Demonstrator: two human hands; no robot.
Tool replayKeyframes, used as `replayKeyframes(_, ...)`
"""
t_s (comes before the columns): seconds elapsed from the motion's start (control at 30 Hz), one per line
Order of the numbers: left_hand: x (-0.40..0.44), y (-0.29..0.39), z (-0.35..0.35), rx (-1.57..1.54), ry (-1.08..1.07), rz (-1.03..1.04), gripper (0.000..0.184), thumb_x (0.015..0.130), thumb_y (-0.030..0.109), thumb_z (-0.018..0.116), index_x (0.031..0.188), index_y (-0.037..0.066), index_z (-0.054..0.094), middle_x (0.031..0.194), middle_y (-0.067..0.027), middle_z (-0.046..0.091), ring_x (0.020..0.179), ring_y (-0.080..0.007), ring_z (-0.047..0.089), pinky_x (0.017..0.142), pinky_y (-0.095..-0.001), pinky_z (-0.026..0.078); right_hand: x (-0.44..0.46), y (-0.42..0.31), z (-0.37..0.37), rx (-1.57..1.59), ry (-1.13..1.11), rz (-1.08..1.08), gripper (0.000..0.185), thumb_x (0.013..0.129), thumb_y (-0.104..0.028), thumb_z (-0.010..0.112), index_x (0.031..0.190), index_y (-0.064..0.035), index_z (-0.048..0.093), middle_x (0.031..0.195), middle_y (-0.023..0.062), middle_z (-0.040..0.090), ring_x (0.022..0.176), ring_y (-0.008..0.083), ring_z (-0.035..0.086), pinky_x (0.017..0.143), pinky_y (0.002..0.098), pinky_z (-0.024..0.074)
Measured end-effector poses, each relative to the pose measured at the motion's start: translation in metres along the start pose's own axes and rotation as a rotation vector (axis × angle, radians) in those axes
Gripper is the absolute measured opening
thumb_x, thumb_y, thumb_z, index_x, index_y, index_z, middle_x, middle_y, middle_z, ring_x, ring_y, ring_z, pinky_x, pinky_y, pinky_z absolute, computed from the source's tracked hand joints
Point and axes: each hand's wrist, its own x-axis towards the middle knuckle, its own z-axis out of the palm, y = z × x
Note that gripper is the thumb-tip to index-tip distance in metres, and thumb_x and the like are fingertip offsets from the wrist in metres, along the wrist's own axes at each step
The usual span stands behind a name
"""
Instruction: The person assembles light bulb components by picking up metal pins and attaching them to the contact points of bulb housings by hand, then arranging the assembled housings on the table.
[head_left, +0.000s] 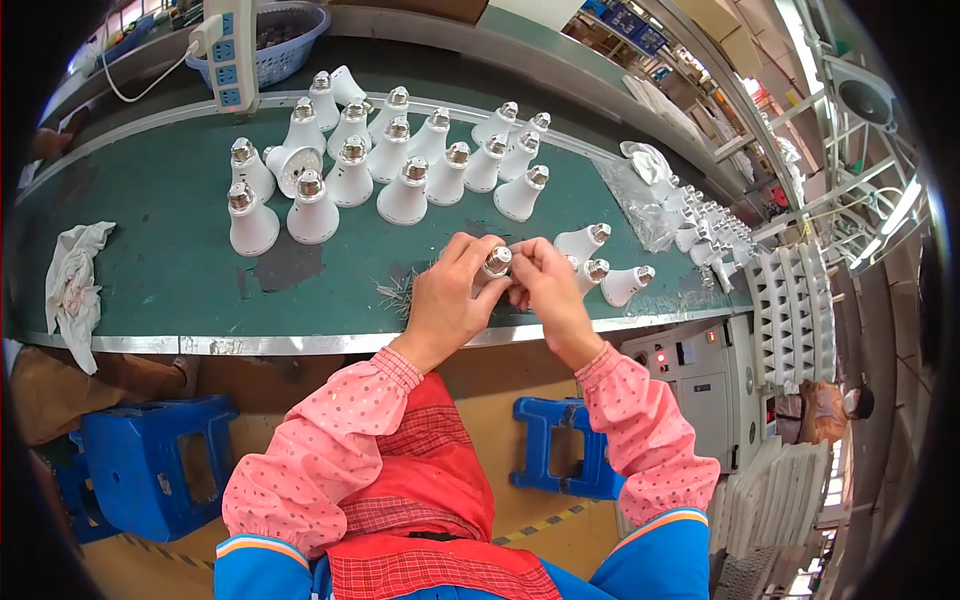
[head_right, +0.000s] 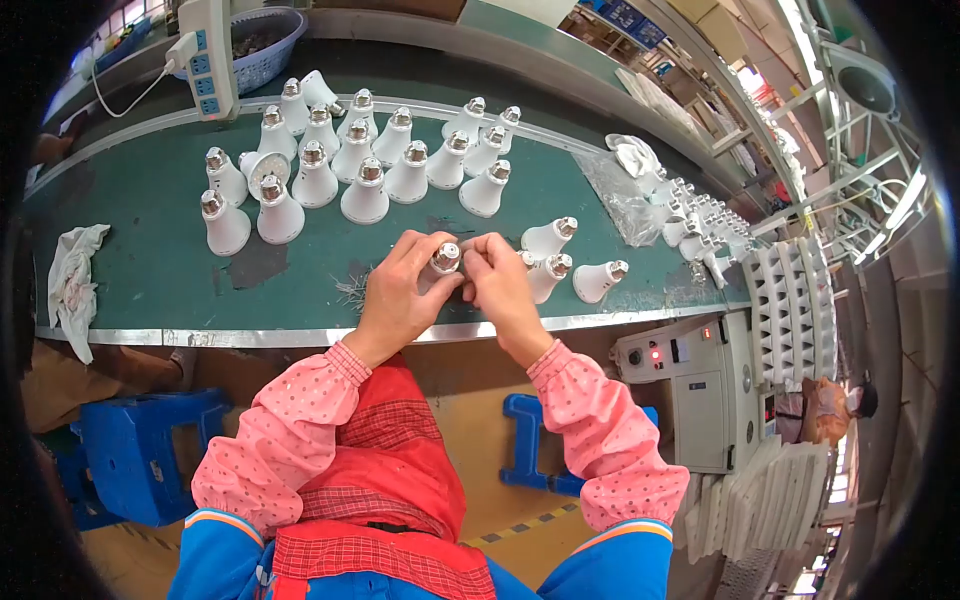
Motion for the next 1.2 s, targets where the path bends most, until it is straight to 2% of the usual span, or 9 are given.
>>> replayKeyframes(0.07,0.001,0.001,0.001,-0.019,0.017,-0.001,0.043,0.083,0.009,0.083,0.123,0.008,0.068,0.106,-0.0099,0.065,0.090,-0.0318,0.068,0.075,-0.0401,0.055,0.003,0.020,0.003,-0.211,0.029,-0.108,0.015,0.105,-0.013,0.059,0.113,-0.0012,0.062,0.086,0.0091,0.065,0.076,0.0166,0.064,0.066,0.0322,0.0495)
replayKeyframes(0.1,0.001,0.002,0.001,-0.025,0.027,-0.002,0.042,0.082,0.008,0.083,0.122,0.008,0.068,0.105,-0.0097,0.065,0.089,-0.0309,0.068,0.075,-0.0395,0.055,0.007,0.037,0.003,-0.383,0.075,-0.265,0.014,0.102,-0.010,0.059,0.113,-0.0013,0.061,0.094,0.0184,0.068,0.082,0.0341,0.069,0.073,0.0443,0.0530)
replayKeyframes(0.2,-0.001,0.008,-0.003,-0.085,0.031,-0.004,0.041,0.081,0.007,0.084,0.120,0.008,0.069,0.104,-0.0096,0.065,0.087,-0.0294,0.067,0.074,-0.0386,0.054,0.002,0.054,0.003,-0.709,0.178,-0.547,0.013,0.100,-0.008,0.060,0.111,-0.0021,0.061,0.103,0.0220,0.068,0.091,0.0464,0.066,0.079,0.0527,0.0522)
replayKeyframes(0.33,0.002,0.016,0.003,-0.066,0.024,-0.020,0.041,0.081,0.007,0.085,0.119,0.007,0.069,0.102,-0.0099,0.065,0.086,-0.0291,0.067,0.073,-0.0384,0.054,0.013,0.064,-0.018,-0.762,0.269,-0.524,0.013,0.098,-0.007,0.060,0.111,-0.0032,0.063,0.109,0.0213,0.068,0.096,0.0484,0.065,0.081,0.0555,0.0515)
replayKeyframes(0.37,0.006,0.015,0.010,-0.053,0.040,0.003,0.041,0.080,0.008,0.086,0.118,0.007,0.069,0.102,-0.0099,0.065,0.085,-0.0292,0.067,0.073,-0.0384,0.054,0.024,0.076,-0.029,-0.750,0.291,-0.601,0.013,0.099,-0.009,0.064,0.110,-0.0020,0.065,0.104,0.0159,0.070,0.087,0.0365,0.069,0.075,0.0479,0.0540)
replayKeyframes(0.5,0.019,0.020,0.041,-0.017,0.063,-0.014,0.038,0.080,0.012,0.087,0.113,0.007,0.069,0.101,-0.0100,0.063,0.087,-0.0311,0.068,0.072,-0.0403,0.055,0.007,0.029,-0.046,0.133,0.095,-0.080,0.018,0.102,-0.017,0.070,0.112,-0.0023,0.069,0.097,0.0000,0.066,0.084,0.0045,0.058,0.068,0.0230,0.0454)
replayKeyframes(0.67,0.013,0.017,0.063,0.058,-0.024,-0.046,0.039,0.081,0.015,0.087,0.114,0.006,0.068,0.106,-0.0118,0.062,0.087,-0.0331,0.068,0.071,-0.0420,0.056,-0.005,0.019,-0.053,0.310,0.061,-0.149,0.019,0.104,-0.017,0.066,0.115,-0.0019,0.070,0.101,-0.0008,0.068,0.088,0.0056,0.056,0.075,0.0240,0.0441)
replayKeyframes(0.9,0.025,0.032,0.022,-0.027,-0.163,0.018,0.047,0.084,0.002,0.081,0.129,0.007,0.070,0.115,-0.0073,0.064,0.067,-0.0076,0.056,0.056,-0.0262,0.045,-0.007,0.060,-0.039,0.395,0.107,-0.220,0.021,0.105,-0.014,0.065,0.121,-0.0008,0.069,0.104,0.0000,0.069,0.090,0.0061,0.057,0.078,0.0244,0.0445)
replayKeyframes(1.2,0.028,0.030,0.025,0.078,-0.165,0.251,0.037,0.087,-0.004,0.077,0.123,0.007,0.075,0.118,-0.0094,0.073,0.090,-0.0173,0.073,0.071,-0.0273,0.059,-0.012,0.080,-0.024,0.319,0.215,-0.349,0.020,0.101,-0.004,0.065,0.120,0.0025,0.066,0.100,0.0008,0.067,0.085,0.0061,0.057,0.075,0.0240,0.0491)
